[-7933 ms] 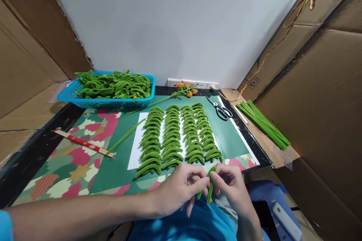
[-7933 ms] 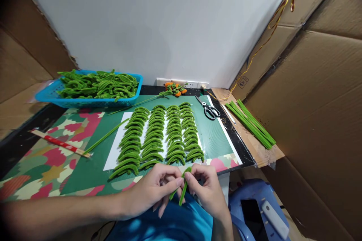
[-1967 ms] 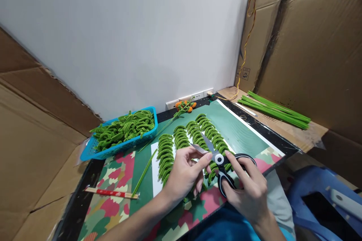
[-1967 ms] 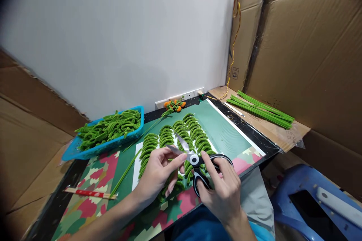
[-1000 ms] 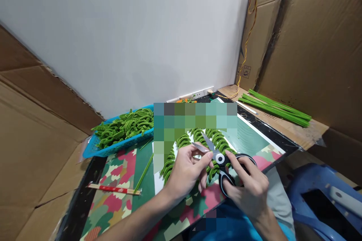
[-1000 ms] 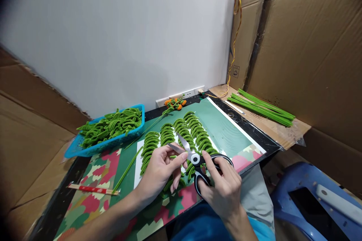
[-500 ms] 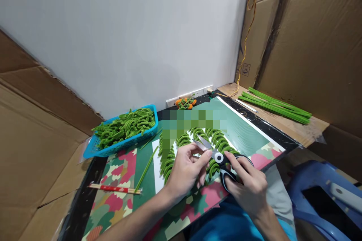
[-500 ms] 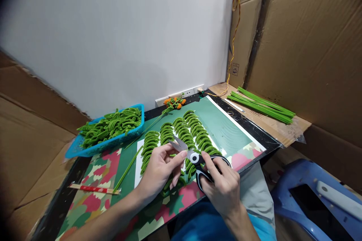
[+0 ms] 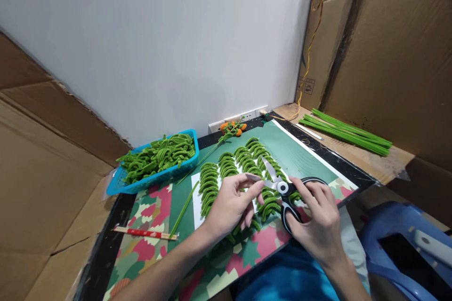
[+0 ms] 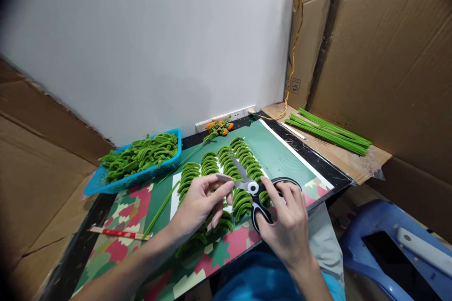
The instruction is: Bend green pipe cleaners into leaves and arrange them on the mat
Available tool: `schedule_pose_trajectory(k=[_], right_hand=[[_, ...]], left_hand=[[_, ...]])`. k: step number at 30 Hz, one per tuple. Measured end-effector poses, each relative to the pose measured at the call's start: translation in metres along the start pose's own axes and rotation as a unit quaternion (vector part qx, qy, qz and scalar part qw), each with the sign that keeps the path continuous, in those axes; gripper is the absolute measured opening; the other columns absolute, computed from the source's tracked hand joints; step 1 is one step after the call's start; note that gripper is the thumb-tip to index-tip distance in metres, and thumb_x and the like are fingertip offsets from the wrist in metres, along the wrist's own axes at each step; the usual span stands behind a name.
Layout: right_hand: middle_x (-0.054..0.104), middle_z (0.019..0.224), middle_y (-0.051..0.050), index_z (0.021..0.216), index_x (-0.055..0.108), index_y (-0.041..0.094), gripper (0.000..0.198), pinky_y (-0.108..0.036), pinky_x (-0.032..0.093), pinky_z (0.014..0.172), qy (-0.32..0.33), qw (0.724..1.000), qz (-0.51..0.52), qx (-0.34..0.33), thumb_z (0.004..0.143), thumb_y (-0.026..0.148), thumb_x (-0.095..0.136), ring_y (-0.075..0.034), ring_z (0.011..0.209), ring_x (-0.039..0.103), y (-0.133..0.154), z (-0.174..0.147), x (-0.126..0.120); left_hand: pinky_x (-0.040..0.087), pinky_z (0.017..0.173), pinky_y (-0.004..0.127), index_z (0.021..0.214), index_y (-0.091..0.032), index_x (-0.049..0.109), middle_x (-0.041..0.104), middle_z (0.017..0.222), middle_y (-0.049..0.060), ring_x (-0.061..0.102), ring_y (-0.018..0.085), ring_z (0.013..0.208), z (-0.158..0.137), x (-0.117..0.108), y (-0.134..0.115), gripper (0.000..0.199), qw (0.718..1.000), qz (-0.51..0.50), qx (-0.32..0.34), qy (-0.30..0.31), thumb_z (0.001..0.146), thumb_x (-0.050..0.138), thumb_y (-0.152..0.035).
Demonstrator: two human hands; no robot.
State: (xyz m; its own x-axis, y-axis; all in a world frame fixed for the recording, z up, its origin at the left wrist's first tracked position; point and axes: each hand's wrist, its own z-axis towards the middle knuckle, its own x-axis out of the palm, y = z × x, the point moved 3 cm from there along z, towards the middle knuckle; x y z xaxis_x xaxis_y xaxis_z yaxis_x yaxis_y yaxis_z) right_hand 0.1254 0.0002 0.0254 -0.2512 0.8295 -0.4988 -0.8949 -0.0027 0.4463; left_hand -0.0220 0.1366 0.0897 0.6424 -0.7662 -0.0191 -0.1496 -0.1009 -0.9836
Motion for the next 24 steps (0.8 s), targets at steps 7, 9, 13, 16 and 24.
schedule_pose_trajectory(k=[7, 9, 13, 16, 24], right_hand=[[0.068, 0.108, -0.009, 0.147, 0.061, 0.023, 0.06, -0.049, 0.051, 0.096, 0.006, 1.0, -0.022, -0.008, 0.088, 0.014, 0.066, -0.032, 0.106, 0.06, -0.02, 0.004, -0.011], [0.069, 0.108, -0.01, 0.146, 0.062, 0.022, 0.057, -0.048, 0.051, 0.097, 0.001, 1.0, -0.03, -0.004, 0.09, 0.016, 0.067, -0.032, 0.106, 0.06, -0.025, 0.004, -0.013], [0.072, 0.107, -0.011, 0.143, 0.066, 0.019, 0.051, -0.047, 0.052, 0.095, 0.004, 0.997, -0.06, 0.047, 0.092, 0.022, 0.064, -0.032, 0.102, 0.062, -0.045, 0.005, -0.013], [0.075, 0.106, -0.012, 0.145, 0.067, 0.02, 0.054, -0.043, 0.055, 0.086, 0.05, 0.988, -0.083, 0.117, 0.091, 0.028, 0.063, -0.032, 0.098, 0.067, -0.07, 0.008, -0.013], [0.08, 0.086, -0.011, 0.131, 0.08, 0.02, 0.05, -0.035, 0.051, 0.064, 0.059, 0.972, -0.064, 0.22, 0.087, 0.038, 0.063, -0.025, 0.062, 0.067, -0.095, 0.019, -0.021]], left_hand=[[0.029, 0.03, 0.013, 0.099, -0.014, 0.068, 0.067, 0.073, -0.002, 0.047, 0.003, 0.032, 0.004, -0.004, -0.002, 0.039, 0.999, -0.018, 0.027, -0.023, 0.095, 0.075, -0.052], [0.029, 0.03, 0.013, 0.102, -0.015, 0.067, 0.066, 0.072, -0.002, 0.047, 0.003, 0.033, 0.004, -0.004, -0.003, 0.039, 0.999, -0.026, 0.031, -0.027, 0.094, 0.075, -0.052], [0.035, 0.03, 0.015, 0.113, -0.016, 0.067, 0.068, 0.077, -0.002, 0.052, 0.005, 0.035, 0.004, -0.007, -0.009, 0.041, 0.998, -0.028, 0.04, -0.028, 0.095, 0.075, -0.052], [0.038, 0.031, 0.015, 0.118, -0.016, 0.069, 0.07, 0.082, 0.0, 0.054, 0.005, 0.037, 0.003, -0.009, -0.015, 0.041, 0.999, -0.016, 0.046, -0.019, 0.096, 0.074, -0.05], [0.04, 0.034, 0.017, 0.119, -0.017, 0.072, 0.071, 0.089, 0.002, 0.055, 0.006, 0.042, 0.003, -0.012, -0.02, 0.042, 0.999, -0.006, 0.049, -0.011, 0.093, 0.077, -0.049]])
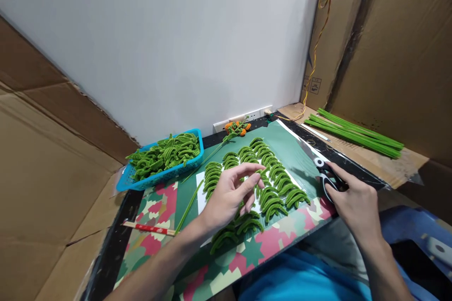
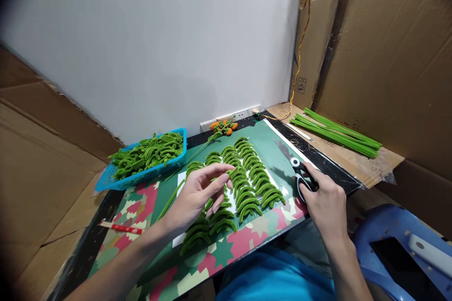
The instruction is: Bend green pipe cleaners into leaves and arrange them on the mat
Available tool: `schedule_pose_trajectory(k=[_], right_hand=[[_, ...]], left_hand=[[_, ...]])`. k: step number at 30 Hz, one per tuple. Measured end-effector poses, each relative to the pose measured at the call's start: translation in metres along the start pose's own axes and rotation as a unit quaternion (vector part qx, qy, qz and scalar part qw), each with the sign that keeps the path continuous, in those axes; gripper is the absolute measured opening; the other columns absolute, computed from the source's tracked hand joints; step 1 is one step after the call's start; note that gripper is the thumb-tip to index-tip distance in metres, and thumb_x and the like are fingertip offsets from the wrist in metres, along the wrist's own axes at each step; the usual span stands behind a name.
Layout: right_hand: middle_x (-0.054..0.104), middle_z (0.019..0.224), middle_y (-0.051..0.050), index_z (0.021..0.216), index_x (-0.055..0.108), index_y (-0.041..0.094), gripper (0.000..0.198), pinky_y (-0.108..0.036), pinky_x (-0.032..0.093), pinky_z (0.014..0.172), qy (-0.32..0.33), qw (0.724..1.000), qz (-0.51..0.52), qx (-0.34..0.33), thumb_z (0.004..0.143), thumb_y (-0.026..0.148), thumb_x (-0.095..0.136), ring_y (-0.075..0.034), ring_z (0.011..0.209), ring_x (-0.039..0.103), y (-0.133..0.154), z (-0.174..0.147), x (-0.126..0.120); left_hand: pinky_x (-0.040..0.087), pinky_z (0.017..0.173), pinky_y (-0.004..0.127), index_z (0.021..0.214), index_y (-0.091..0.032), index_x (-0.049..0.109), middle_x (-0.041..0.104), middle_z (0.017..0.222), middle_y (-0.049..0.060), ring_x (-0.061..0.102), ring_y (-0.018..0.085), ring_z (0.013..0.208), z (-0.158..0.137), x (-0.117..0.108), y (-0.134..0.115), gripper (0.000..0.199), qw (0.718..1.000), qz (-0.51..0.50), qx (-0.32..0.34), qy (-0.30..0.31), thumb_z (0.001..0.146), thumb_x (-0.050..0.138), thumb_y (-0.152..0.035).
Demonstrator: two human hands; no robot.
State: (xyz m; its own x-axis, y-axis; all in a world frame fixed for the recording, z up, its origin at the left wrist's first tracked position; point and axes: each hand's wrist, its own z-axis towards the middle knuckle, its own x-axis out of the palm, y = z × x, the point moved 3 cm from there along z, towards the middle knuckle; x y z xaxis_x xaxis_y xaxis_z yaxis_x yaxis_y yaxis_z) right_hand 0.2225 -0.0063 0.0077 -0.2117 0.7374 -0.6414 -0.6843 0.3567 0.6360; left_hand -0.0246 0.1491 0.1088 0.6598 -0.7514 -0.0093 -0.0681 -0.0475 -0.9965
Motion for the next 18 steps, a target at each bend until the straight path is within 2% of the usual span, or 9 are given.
schedule_pose_trajectory(k=[4, 6, 8, 11, 14, 18], right_hand=[[0.073, 0.06, -0.008, 0.124, 0.084, 0.019, 0.045, -0.033, 0.045, 0.057, 0.023, 0.999, -0.039, 0.007, 0.087, 0.038, 0.065, -0.023, 0.048, 0.06, 0.003, 0.004, 0.0], [0.077, 0.066, -0.008, 0.126, 0.083, 0.021, 0.044, -0.033, 0.047, 0.059, 0.034, 0.997, -0.072, -0.017, 0.088, 0.036, 0.066, -0.025, 0.055, 0.067, 0.003, 0.01, 0.0], [0.083, 0.085, -0.01, 0.132, 0.079, 0.023, 0.045, -0.033, 0.05, 0.064, 0.059, 0.991, -0.103, -0.054, 0.089, 0.033, 0.067, -0.028, 0.07, 0.075, 0.002, 0.018, 0.002], [0.084, 0.106, -0.013, 0.143, 0.071, 0.02, 0.052, -0.035, 0.053, 0.07, 0.099, 0.98, -0.136, -0.106, 0.092, 0.031, 0.067, -0.031, 0.085, 0.079, 0.001, 0.031, 0.005], [0.083, 0.109, -0.015, 0.144, 0.068, 0.018, 0.053, -0.036, 0.053, 0.07, 0.104, 0.974, -0.147, -0.135, 0.093, 0.031, 0.066, -0.033, 0.09, 0.079, 0.001, 0.039, 0.009], [0.083, 0.104, -0.015, 0.136, 0.073, 0.017, 0.046, -0.036, 0.05, 0.067, 0.095, 0.973, -0.156, -0.141, 0.093, 0.032, 0.065, -0.033, 0.082, 0.077, 0.002, 0.044, 0.014]], left_hand=[[0.042, 0.037, 0.018, 0.116, -0.017, 0.073, 0.071, 0.092, 0.003, 0.058, 0.008, 0.047, 0.0, -0.01, -0.006, 0.037, 0.999, 0.036, 0.007, 0.0, 0.093, 0.078, -0.046], [0.041, 0.038, 0.018, 0.116, -0.018, 0.074, 0.071, 0.088, 0.003, 0.057, 0.008, 0.048, -0.001, -0.022, -0.011, 0.035, 0.997, 0.07, 0.017, -0.013, 0.093, 0.077, -0.044], [0.037, 0.038, 0.019, 0.114, -0.017, 0.076, 0.066, 0.077, 0.001, 0.05, 0.008, 0.046, -0.003, -0.038, -0.014, 0.033, 0.993, 0.105, 0.023, -0.041, 0.093, 0.077, -0.042], [0.032, 0.04, 0.019, 0.116, -0.016, 0.079, 0.056, 0.067, -0.002, 0.045, 0.009, 0.048, -0.012, -0.067, -0.015, 0.035, 0.985, 0.148, 0.015, -0.088, 0.091, 0.076, -0.04], [0.029, 0.041, 0.021, 0.116, -0.015, 0.08, 0.051, 0.064, -0.002, 0.041, 0.009, 0.049, -0.028, -0.097, -0.012, 0.038, 0.977, 0.157, -0.006, -0.145, 0.089, 0.074, -0.04], [0.023, 0.04, 0.02, 0.108, -0.014, 0.078, 0.037, 0.057, -0.007, 0.033, 0.007, 0.044, -0.056, -0.133, -0.002, 0.033, 0.963, 0.145, -0.046, -0.224, 0.088, 0.073, -0.039]])
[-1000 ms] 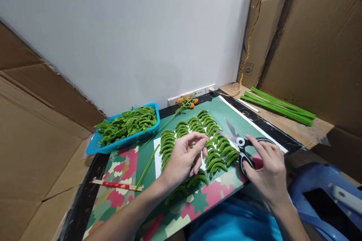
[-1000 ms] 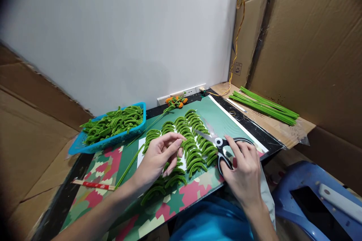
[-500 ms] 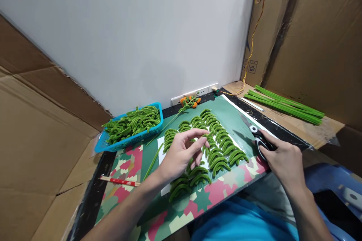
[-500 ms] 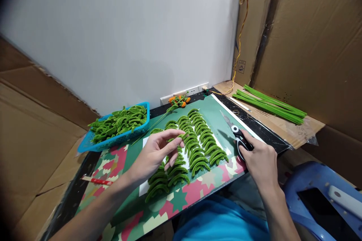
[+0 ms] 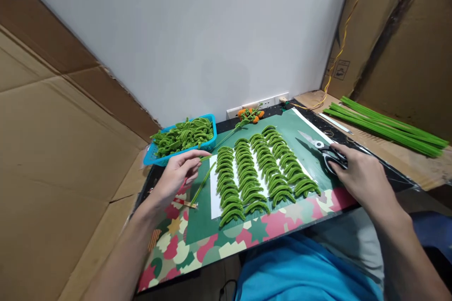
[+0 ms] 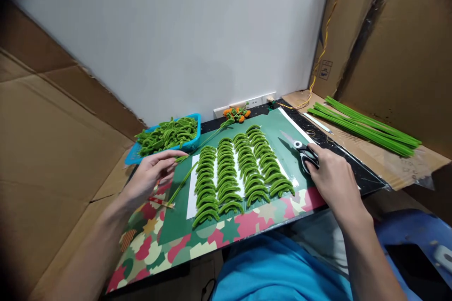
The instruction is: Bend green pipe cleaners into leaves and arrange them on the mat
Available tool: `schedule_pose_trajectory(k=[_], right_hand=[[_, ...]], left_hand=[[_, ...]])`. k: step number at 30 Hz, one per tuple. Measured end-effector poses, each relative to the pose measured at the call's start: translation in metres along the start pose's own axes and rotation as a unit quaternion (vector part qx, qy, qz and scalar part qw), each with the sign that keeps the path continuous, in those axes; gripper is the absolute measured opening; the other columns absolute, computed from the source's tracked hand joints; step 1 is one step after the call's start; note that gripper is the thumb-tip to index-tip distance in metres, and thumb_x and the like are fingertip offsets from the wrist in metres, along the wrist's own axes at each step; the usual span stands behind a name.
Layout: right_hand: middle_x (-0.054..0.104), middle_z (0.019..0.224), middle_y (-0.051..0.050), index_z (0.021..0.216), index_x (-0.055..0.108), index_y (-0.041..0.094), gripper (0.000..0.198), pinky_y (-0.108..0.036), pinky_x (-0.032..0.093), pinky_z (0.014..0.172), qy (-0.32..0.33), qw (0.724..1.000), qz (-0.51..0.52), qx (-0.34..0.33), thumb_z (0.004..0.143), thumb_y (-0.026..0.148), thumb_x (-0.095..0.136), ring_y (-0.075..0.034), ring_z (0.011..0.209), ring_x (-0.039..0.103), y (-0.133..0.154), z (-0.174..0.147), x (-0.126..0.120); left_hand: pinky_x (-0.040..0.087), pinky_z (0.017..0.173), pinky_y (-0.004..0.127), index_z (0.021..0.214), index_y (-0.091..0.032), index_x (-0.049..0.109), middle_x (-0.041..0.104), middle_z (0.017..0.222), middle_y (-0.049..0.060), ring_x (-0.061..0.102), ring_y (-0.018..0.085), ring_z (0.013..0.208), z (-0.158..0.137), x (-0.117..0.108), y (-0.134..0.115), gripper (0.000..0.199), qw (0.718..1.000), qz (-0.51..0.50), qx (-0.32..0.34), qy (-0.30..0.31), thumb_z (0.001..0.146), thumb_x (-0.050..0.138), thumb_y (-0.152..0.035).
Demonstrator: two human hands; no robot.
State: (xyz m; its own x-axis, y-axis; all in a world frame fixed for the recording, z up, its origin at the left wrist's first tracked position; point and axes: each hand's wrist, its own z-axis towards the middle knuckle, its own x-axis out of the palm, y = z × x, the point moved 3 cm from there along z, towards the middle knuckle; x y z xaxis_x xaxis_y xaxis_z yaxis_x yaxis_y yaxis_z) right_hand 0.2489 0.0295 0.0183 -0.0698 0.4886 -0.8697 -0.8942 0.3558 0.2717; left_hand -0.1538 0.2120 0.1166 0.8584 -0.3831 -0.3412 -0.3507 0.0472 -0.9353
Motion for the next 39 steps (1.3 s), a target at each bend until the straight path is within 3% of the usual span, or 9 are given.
schedule_pose_trajectory(k=[3, 6, 13, 20, 31, 35, 39], right_hand=[[0.082, 0.104, -0.015, 0.135, 0.073, 0.018, 0.045, -0.037, 0.049, 0.067, 0.007, 1.0, -0.004, -0.006, 0.094, 0.031, 0.063, -0.032, 0.081, 0.077, 0.001, 0.001, 0.005], [0.081, 0.103, -0.015, 0.135, 0.072, 0.016, 0.043, -0.037, 0.049, 0.067, 0.017, 1.0, -0.011, -0.012, 0.096, 0.031, 0.06, -0.032, 0.082, 0.076, 0.002, 0.0, 0.009], [0.077, 0.101, -0.016, 0.131, 0.072, 0.013, 0.039, -0.038, 0.052, 0.069, 0.005, 0.999, -0.011, -0.032, 0.1, 0.03, 0.055, -0.032, 0.087, 0.073, 0.003, -0.005, 0.016], [0.075, 0.102, -0.015, 0.134, 0.07, 0.014, 0.043, -0.039, 0.052, 0.069, 0.002, 0.998, -0.016, -0.053, 0.103, 0.035, 0.048, -0.033, 0.089, 0.071, 0.0, -0.01, 0.021], [0.079, 0.107, -0.017, 0.131, 0.073, 0.015, 0.045, -0.04, 0.051, 0.07, 0.006, 0.999, -0.016, -0.05, 0.102, 0.042, 0.052, -0.034, 0.09, 0.073, -0.006, -0.006, 0.016], [0.081, 0.108, -0.015, 0.133, 0.072, 0.019, 0.043, -0.039, 0.05, 0.068, -0.047, 0.998, -0.005, -0.045, 0.101, 0.042, 0.056, -0.034, 0.09, 0.075, 0.005, -0.008, 0.004], [0.081, 0.11, -0.012, 0.13, 0.074, 0.018, 0.038, -0.037, 0.054, 0.075, -0.152, 0.984, 0.064, -0.071, 0.1, 0.04, 0.066, -0.031, 0.091, 0.078, 0.026, -0.012, -0.016]], left_hand=[[0.017, 0.04, 0.019, 0.109, -0.016, 0.074, 0.035, 0.057, -0.008, 0.026, 0.007, 0.042, -0.006, -0.022, 0.022, 0.038, 0.999, -0.018, -0.027, -0.028, 0.089, 0.075, -0.048], [0.016, 0.041, 0.02, 0.096, -0.016, 0.072, 0.034, 0.052, -0.01, 0.021, 0.005, 0.041, -0.006, -0.037, 0.043, 0.041, 0.997, 0.001, -0.025, -0.075, 0.084, 0.081, -0.053], [0.016, 0.042, 0.019, 0.102, -0.014, 0.071, 0.039, 0.047, -0.01, 0.027, 0.006, 0.038, 0.0, -0.042, 0.064, 0.045, 0.989, 0.015, 0.007, -0.15, 0.08, 0.083, -0.051], [0.013, 0.042, 0.018, 0.106, -0.011, 0.07, 0.032, 0.052, -0.012, 0.019, 0.003, 0.042, 0.0, -0.036, 0.07, 0.05, 0.992, -0.045, -0.002, -0.115, 0.083, 0.084, -0.053], [0.019, 0.034, 0.014, 0.093, -0.02, 0.06, 0.041, 0.048, -0.012, 0.027, 0.005, 0.033, 0.001, -0.025, 0.077, 0.038, 0.993, -0.098, -0.008, -0.069, 0.089, 0.078, -0.053], [0.019, 0.033, 0.013, 0.085, -0.02, 0.056, 0.042, 0.047, -0.01, 0.028, 0.005, 0.032, -0.002, -0.019, 0.073, 0.04, 0.991, -0.117, -0.001, -0.066, 0.094, 0.071, -0.057], [0.02, 0.035, 0.012, 0.082, -0.02, 0.053, 0.038, 0.048, -0.011, 0.024, 0.004, 0.037, 0.002, -0.007, 0.061, 0.043, 0.991, -0.126, 0.001, -0.039, 0.094, 0.07, -0.059]])
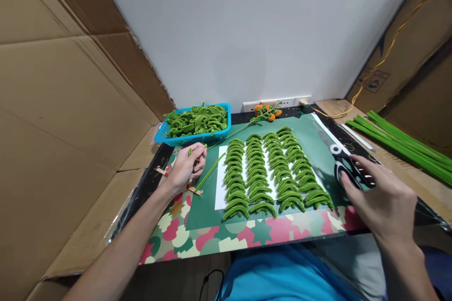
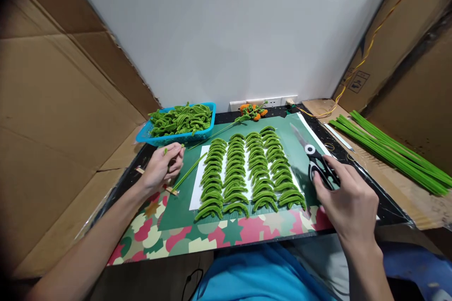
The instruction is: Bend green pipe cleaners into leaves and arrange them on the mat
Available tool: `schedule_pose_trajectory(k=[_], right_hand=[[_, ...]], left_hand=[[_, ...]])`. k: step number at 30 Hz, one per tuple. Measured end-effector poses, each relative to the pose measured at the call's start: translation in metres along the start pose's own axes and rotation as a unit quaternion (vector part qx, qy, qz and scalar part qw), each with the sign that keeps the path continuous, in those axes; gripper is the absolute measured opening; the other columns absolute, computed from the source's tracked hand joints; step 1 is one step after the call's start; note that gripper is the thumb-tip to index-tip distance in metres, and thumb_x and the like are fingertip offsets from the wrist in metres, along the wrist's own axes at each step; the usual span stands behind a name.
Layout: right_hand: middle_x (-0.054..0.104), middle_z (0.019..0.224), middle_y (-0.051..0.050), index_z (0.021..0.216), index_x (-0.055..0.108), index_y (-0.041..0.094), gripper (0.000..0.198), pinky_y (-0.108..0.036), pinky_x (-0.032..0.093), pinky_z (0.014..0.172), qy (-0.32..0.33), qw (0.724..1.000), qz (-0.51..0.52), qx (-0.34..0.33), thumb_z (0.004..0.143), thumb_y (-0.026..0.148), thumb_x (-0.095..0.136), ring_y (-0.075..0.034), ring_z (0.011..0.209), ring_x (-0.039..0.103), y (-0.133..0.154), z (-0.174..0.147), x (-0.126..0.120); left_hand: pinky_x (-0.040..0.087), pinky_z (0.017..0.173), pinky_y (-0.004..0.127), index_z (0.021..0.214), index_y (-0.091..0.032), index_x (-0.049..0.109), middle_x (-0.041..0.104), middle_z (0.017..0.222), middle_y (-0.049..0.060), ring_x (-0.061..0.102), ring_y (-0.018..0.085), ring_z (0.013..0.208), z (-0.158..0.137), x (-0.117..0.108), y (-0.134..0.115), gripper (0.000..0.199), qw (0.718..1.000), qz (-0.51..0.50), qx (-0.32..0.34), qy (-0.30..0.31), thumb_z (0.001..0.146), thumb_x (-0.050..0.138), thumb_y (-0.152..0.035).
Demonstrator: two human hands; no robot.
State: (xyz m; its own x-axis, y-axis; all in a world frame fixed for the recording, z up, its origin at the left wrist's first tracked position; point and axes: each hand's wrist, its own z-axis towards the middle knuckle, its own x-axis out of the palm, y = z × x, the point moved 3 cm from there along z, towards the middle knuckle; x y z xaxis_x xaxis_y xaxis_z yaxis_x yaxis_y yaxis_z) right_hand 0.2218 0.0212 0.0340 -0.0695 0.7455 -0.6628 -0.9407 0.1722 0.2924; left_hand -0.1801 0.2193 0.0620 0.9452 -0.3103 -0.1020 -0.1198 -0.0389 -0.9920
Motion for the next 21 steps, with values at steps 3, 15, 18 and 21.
schedule_pose_trajectory(k=[3, 15, 18, 21], right_hand=[[0.081, 0.101, -0.009, 0.129, 0.074, 0.018, 0.036, -0.033, 0.056, 0.073, -0.063, 0.996, 0.03, -0.049, 0.097, 0.034, 0.075, -0.024, 0.081, 0.078, 0.019, 0.006, -0.014], [0.08, 0.108, -0.011, 0.14, 0.065, 0.015, 0.044, -0.03, 0.06, 0.081, 0.006, 0.962, 0.181, -0.206, 0.096, 0.014, 0.074, -0.021, 0.091, 0.079, 0.094, -0.039, -0.02], [0.079, 0.11, -0.011, 0.14, 0.066, 0.017, 0.045, -0.031, 0.061, 0.081, 0.023, 0.961, 0.202, -0.186, 0.096, 0.016, 0.074, -0.021, 0.093, 0.078, 0.1, -0.045, -0.015], [0.078, 0.113, -0.011, 0.141, 0.066, 0.018, 0.048, -0.031, 0.061, 0.083, 0.037, 0.962, 0.212, -0.167, 0.094, 0.018, 0.075, -0.023, 0.097, 0.077, 0.103, -0.046, -0.014]], left_hand=[[0.02, 0.036, 0.012, 0.083, -0.02, 0.055, 0.034, 0.048, -0.012, 0.019, 0.004, 0.04, 0.005, 0.026, -0.013, 0.044, 0.998, -0.004, -0.004, 0.056, 0.093, 0.071, -0.059], [0.022, 0.04, 0.012, 0.087, -0.018, 0.059, 0.036, 0.052, -0.01, 0.019, 0.004, 0.045, -0.018, 0.095, -0.016, 0.04, 0.974, -0.058, 0.016, 0.219, 0.1, 0.067, -0.055], [0.022, 0.04, 0.012, 0.089, -0.018, 0.06, 0.033, 0.052, -0.011, 0.019, 0.005, 0.046, -0.023, 0.09, -0.011, 0.038, 0.974, -0.073, 0.018, 0.214, 0.102, 0.066, -0.054], [0.022, 0.041, 0.013, 0.09, -0.018, 0.062, 0.034, 0.052, -0.01, 0.02, 0.005, 0.045, -0.024, 0.084, -0.008, 0.037, 0.975, -0.074, 0.025, 0.207, 0.103, 0.065, -0.052]])
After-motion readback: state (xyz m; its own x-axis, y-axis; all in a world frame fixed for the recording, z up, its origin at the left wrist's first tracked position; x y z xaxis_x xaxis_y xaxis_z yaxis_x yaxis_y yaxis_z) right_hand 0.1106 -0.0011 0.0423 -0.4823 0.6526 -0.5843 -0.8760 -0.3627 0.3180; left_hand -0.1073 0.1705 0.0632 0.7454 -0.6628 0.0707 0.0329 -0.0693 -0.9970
